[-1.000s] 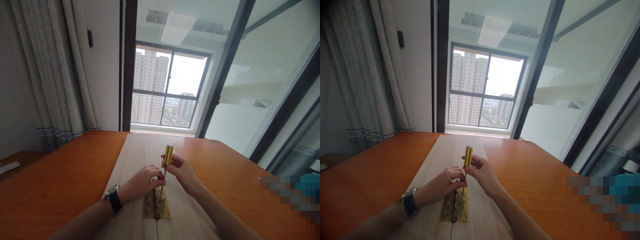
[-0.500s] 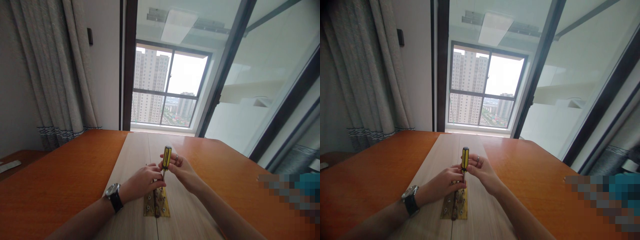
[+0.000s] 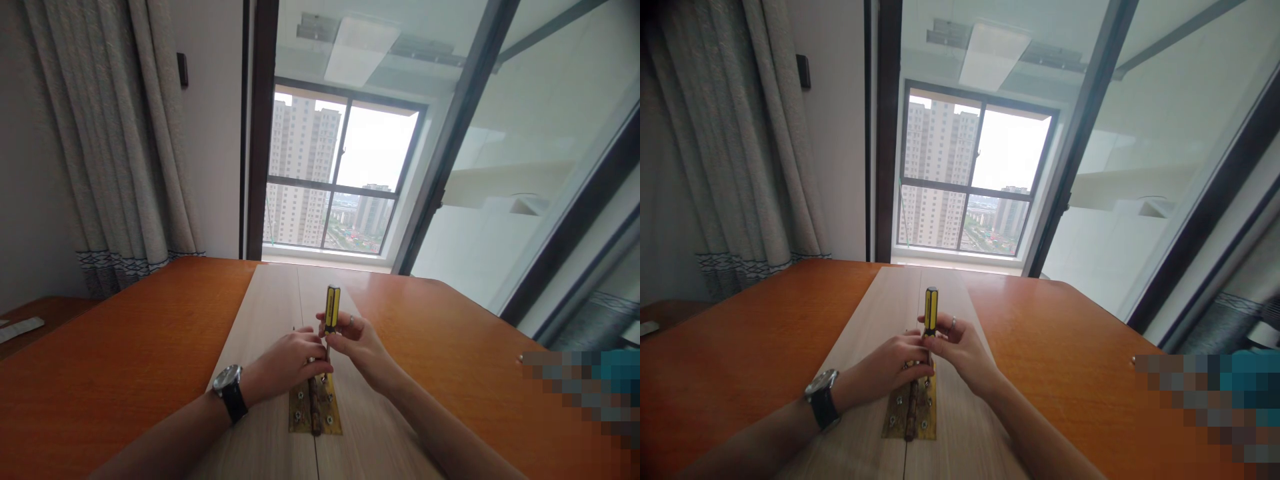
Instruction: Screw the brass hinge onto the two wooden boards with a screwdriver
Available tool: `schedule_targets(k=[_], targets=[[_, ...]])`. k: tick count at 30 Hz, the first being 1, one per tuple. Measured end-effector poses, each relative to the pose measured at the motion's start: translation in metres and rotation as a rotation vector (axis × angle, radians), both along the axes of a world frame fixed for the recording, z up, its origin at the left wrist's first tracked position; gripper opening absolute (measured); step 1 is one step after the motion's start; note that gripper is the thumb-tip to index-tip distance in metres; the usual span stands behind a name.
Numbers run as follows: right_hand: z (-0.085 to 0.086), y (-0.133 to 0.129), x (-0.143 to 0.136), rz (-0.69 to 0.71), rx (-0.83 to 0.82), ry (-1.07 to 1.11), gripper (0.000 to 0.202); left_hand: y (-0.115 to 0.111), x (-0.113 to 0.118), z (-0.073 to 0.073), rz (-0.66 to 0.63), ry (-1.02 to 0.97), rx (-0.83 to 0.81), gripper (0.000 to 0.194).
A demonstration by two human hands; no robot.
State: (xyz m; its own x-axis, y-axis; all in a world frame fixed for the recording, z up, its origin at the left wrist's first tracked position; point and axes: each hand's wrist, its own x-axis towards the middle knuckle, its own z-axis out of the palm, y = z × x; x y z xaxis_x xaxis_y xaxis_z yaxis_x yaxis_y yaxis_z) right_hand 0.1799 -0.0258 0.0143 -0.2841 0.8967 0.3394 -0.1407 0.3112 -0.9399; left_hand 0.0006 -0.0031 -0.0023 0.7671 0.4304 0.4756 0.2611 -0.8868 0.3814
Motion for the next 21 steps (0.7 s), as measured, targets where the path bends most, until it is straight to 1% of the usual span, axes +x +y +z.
schedule_targets(k=[3, 6, 10, 13, 17, 21], targets=[[-0.0017, 0.0009, 0.0014, -0.024, 0.031, -0.003, 0.033, 0.0002, 0.0004, 0.0004, -0.001, 0.028, 0.017, 0.022], [-0.0039, 0.0042, 0.0034, -0.092, 0.056, 0.009, 0.035, -0.0009, 0.0007, 0.0017, 0.01, 0.055, 0.031, 0.024], [-0.0008, 0.0067, 0.0032, -0.166, 0.044, 0.042, 0.035, -0.0034, 0.0008, 0.0039, 0.039, 0.073, 0.045, 0.026], [0.0032, 0.0065, 0.002, -0.142, 0.019, 0.074, 0.04, -0.0037, 0.0005, 0.0042, 0.037, 0.076, 0.038, 0.023], [0.0037, 0.0059, 0.0031, -0.084, -0.004, 0.071, 0.032, -0.0018, 0.0004, 0.0024, 0.015, 0.085, 0.021, 0.02], [0.0017, 0.0045, 0.0066, -0.039, 0.002, 0.07, 0.034, -0.0004, 0.0003, 0.0014, -0.008, 0.083, 0.02, 0.02]])
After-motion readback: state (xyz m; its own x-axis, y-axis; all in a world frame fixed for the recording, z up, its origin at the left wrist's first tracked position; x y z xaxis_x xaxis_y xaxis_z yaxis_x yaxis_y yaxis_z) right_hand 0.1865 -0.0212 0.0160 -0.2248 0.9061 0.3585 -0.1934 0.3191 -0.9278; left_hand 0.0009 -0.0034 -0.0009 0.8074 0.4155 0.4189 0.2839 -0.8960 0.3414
